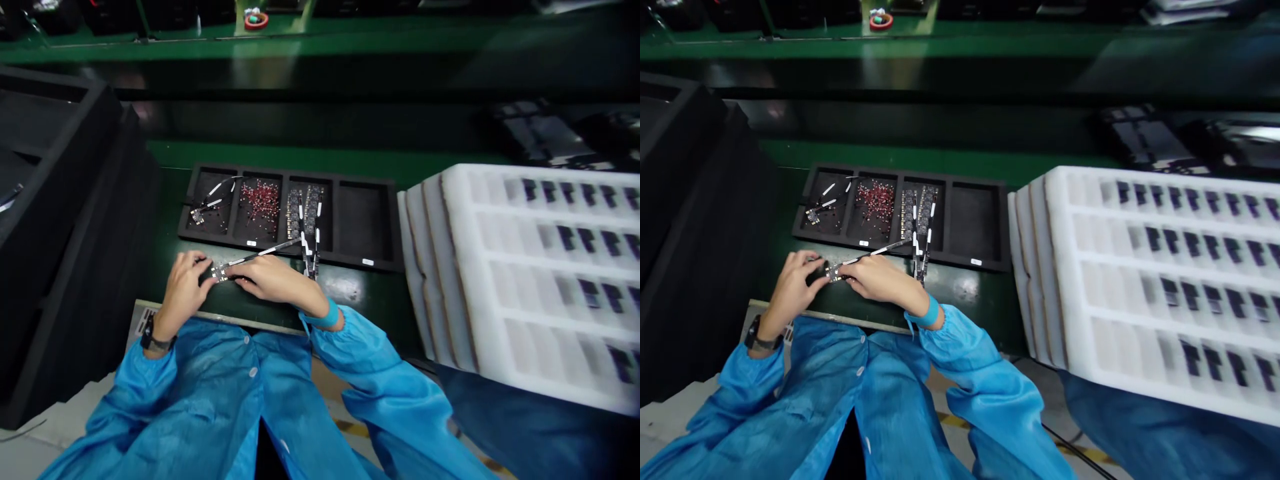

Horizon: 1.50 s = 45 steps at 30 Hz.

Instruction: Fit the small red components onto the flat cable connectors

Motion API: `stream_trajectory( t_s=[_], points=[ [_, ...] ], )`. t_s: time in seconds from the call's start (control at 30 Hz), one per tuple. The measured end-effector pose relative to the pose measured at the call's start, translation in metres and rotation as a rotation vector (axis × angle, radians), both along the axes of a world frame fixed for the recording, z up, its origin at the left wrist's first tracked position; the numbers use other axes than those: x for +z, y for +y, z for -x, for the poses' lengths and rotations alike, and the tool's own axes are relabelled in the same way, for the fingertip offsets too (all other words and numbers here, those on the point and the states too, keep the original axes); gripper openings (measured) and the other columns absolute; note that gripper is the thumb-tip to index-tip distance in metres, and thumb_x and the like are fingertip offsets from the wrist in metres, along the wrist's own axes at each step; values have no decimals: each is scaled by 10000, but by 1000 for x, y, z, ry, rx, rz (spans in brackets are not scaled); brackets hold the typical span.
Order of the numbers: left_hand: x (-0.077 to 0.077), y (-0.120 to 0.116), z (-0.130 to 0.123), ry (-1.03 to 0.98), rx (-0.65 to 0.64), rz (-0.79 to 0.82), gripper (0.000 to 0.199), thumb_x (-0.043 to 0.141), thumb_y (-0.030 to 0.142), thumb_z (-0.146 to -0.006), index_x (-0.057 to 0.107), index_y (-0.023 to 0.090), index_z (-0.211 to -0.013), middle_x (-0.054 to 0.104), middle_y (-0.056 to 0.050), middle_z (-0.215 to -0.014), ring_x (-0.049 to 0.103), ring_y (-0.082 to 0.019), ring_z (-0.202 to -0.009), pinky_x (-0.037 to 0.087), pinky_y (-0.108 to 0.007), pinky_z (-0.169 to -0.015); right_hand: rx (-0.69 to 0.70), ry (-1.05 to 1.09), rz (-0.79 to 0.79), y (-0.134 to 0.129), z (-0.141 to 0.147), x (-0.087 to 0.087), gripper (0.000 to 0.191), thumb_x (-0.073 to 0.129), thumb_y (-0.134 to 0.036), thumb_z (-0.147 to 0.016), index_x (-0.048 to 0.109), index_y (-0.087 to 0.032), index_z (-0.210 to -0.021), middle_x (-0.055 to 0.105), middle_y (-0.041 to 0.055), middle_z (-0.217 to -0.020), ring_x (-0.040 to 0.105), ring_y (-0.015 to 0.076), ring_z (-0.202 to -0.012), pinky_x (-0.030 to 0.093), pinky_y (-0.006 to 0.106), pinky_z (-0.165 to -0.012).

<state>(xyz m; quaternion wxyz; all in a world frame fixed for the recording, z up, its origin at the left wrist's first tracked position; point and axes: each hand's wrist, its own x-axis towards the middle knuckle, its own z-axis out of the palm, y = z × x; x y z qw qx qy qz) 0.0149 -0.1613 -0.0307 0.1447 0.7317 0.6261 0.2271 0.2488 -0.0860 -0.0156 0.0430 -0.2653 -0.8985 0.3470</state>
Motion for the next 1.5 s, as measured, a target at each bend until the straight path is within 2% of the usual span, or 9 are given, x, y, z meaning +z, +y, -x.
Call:
stream_trajectory(
  t_s=[0.2, 0.43, 0.53, 0.63, 0.83, 0.97, 1.13, 1.37, 1.5],
  points=[
    [-27, -29, -23, -154, 175, -3, 216, 685, 181, -924, 670, 233, -1133, 673, -112, -1145, 612, -330, -1104, 538, -497, -993, 8, -81, -35, -3, 2, 5, 366, 582, -147, -1006, 739, -252, -1319, 836, 85, -1025, 766, 226, -878, 465, 284, -763],
    [-23, -22, -30, -290, 131, -15, 212, 583, 97, -928, 689, 236, -1048, 727, -81, -985, 677, -274, -958, 565, -423, -889, 32, -289, -115, -9, 11, 18, 378, 529, -167, -1032, 716, -218, -1356, 833, 128, -998, 775, 269, -855, 441, 307, -695],
    [-23, -21, -27, -334, 70, -45, 190, 565, 147, -960, 704, 248, -879, 750, -77, -916, 696, -275, -937, 565, -425, -877, 24, -233, -84, -8, 9, 14, 379, 543, -155, -1014, 712, -222, -1346, 829, 119, -993, 770, 272, -879, 481, 317, -740],
    [-22, -17, -16, -509, 187, 1, 43, 704, 248, -910, 746, 236, -904, 766, -53, -867, 714, -232, -810, 575, -373, -807, 34, -58, 5, -4, -2, 10, 350, 556, -150, -992, 691, -208, -1310, 804, 120, -1125, 753, 267, -990, 532, 349, -852],
    [10, 7, -3, -960, 368, 56, 345, 888, 315, -759, 738, 172, -1035, 755, -39, -804, 764, -206, -753, 546, -257, -634, -36, 282, 237, 7, -25, 21, 259, 490, -146, -993, 577, -177, -1235, 734, 108, -1126, 689, 199, -931, 569, 350, -868],
    [44, 18, -2, -957, 315, -70, 295, 876, 278, -796, 778, 180, -1057, 742, -28, -803, 721, -162, -701, 539, -231, -605, -107, 395, 440, 13, -27, 20, 193, 405, -309, -1107, 528, -209, -1217, 766, 84, -1119, 681, 138, -748, 574, 290, -708],
    [75, 15, 15, -873, 213, -89, 274, 855, 251, -832, 832, 224, -1104, 726, -24, -814, 674, -154, -678, 566, -247, -612, -228, 519, 662, 18, -24, 12, 241, 582, -457, -1052, 521, -225, -1034, 814, 83, -1038, 733, 144, -665, 530, 250, -540],
    [79, 17, 28, -862, 141, 62, 248, 869, 275, -819, 838, 226, -1059, 718, -33, -783, 656, -155, -637, 538, -236, -556, -387, 533, 481, 24, -26, 17, 247, 676, -426, -978, 706, -186, -927, 772, 22, -826, 523, 89, -500, 460, 259, -546],
    [74, 21, 20, -816, 35, 182, 205, 864, 310, -825, 865, 242, -1019, 762, -56, -819, 692, -179, -691, 567, -254, -607, -394, 507, 405, 25, -27, 18, 228, 668, -400, -979, 745, -188, -950, 750, 12, -772, 624, 138, -643, 519, 282, -678]
  ],
)
